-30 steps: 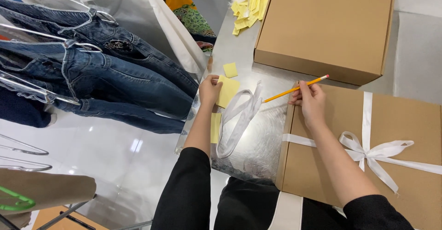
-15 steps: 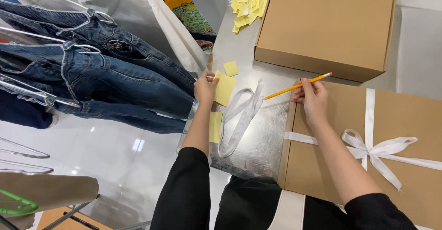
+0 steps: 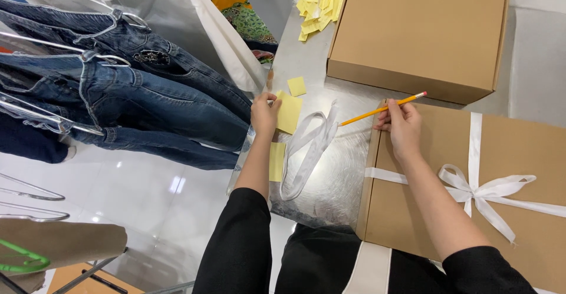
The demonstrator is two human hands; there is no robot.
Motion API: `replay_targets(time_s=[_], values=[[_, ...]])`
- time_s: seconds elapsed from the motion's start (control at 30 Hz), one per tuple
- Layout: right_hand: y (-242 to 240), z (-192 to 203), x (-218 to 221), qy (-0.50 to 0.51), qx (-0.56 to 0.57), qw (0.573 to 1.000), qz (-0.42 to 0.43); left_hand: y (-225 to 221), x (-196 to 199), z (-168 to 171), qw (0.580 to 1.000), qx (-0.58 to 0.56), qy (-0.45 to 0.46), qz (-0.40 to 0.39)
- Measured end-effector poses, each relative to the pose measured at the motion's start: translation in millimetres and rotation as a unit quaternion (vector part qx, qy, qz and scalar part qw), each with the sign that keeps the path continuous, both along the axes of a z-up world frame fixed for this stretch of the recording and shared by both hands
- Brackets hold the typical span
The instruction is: The person ties a white ribbon around a cardboard box and writes on a yellow sticky note attached to it. They then stack the box and wrap a rolled brown item in a clear plastic bag.
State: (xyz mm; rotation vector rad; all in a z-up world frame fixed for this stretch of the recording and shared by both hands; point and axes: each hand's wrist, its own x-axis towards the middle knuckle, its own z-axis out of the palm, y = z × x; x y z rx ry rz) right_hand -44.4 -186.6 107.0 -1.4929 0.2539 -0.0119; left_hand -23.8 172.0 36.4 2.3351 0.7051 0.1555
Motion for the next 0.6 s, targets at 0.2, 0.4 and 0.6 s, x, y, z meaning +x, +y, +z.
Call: replay_targets(time_s=[0.2,0.4,0.6], values=[[2,-2,2,0.003,0.007,1.000,-0.006,8,3,-20,0.998,0.051,-0.026,-0.023],[2,-1,2,0.005,0.009,1.000,-0.008,15,6,-24,0.999,-0.036,0.022,0.006],[-1,-7,5,0.007,0.017,1.000,-0.011,15,-2,-3,0.994,-0.094,-0.061,-0.002]])
